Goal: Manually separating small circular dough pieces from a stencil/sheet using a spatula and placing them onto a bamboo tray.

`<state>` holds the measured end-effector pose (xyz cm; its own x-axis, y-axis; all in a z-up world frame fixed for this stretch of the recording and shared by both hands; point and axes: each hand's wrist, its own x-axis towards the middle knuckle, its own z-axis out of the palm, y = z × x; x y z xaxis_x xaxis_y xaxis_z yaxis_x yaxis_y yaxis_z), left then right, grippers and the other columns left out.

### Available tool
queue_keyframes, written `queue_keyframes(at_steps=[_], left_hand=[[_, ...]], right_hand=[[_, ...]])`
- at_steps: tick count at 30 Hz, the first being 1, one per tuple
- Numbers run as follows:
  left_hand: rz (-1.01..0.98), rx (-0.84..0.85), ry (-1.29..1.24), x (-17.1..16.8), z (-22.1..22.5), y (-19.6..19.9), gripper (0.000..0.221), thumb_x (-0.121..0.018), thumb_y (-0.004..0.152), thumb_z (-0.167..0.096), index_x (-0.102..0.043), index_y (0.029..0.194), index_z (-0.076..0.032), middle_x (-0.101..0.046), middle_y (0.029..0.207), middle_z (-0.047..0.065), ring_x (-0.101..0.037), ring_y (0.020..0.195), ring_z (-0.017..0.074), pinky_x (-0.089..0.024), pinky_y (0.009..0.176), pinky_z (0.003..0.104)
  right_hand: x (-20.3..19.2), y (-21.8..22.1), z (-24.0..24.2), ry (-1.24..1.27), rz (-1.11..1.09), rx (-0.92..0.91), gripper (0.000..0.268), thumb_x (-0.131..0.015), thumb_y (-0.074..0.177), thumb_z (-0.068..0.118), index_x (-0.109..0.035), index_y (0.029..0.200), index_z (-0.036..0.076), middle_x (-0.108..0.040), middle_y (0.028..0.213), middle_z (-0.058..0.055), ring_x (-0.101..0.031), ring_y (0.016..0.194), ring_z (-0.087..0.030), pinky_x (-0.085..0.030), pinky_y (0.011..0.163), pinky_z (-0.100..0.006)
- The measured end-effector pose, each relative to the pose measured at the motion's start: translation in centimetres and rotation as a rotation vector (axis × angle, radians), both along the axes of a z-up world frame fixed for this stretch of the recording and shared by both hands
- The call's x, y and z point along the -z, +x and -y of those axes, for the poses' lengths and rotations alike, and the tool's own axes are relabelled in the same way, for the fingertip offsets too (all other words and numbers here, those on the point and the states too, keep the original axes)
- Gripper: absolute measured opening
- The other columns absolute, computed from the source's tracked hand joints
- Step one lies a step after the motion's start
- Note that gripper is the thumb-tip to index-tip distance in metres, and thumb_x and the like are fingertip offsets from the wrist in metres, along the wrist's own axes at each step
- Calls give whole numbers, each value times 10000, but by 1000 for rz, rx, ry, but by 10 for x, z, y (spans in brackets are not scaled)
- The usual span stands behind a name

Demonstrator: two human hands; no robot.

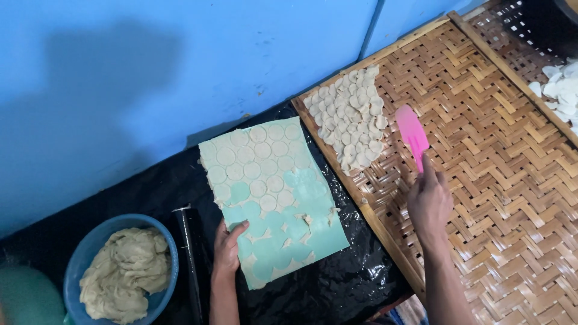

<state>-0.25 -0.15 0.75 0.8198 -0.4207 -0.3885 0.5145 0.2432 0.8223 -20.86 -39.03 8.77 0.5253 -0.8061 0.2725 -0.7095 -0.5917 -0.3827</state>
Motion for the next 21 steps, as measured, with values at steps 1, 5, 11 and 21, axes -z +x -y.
queue_keyframes(at_steps=[1, 5, 11, 21], left_hand=[[-1, -6, 2, 2, 0, 0, 556, -708, 830, -48, -584, 1371, -3, -679, 1225, 122, -632, 1094, 227, -477, 980, 362], [6, -3, -25, -2, 0, -1, 569, -713, 825, -57, -579, 1376, -4, -671, 1238, 114, -622, 1109, 224, -473, 985, 358], [-2, -3, 11, -6, 1, -2, 577, -716, 820, -75, -580, 1377, -15, -673, 1234, 112, -625, 1101, 225, -480, 981, 359], [12, 8, -37, 5, -2, -2, 538, -711, 836, -50, -599, 1360, -7, -674, 1221, 110, -620, 1087, 220, -474, 974, 347]], right_hand=[[-1, 1, -13, 2, -1, -6, 509, -583, 1044, 98, -568, 1551, 134, -689, 1055, -255, -640, 675, -282, -548, 559, -433], [-7, 14, -72, 284, 129, -240, 447, -590, 1013, 174, -582, 1460, 160, -730, 999, -196, -688, 649, -251, -581, 600, -423], [-18, 31, -119, 321, 13, -379, 455, -598, 952, 171, -627, 1406, 176, -736, 966, -188, -710, 625, -330, -587, 621, -481], [-17, 37, -114, 308, -143, -332, 465, -559, 976, 192, -579, 1440, 184, -704, 968, -184, -713, 679, -377, -582, 685, -505]])
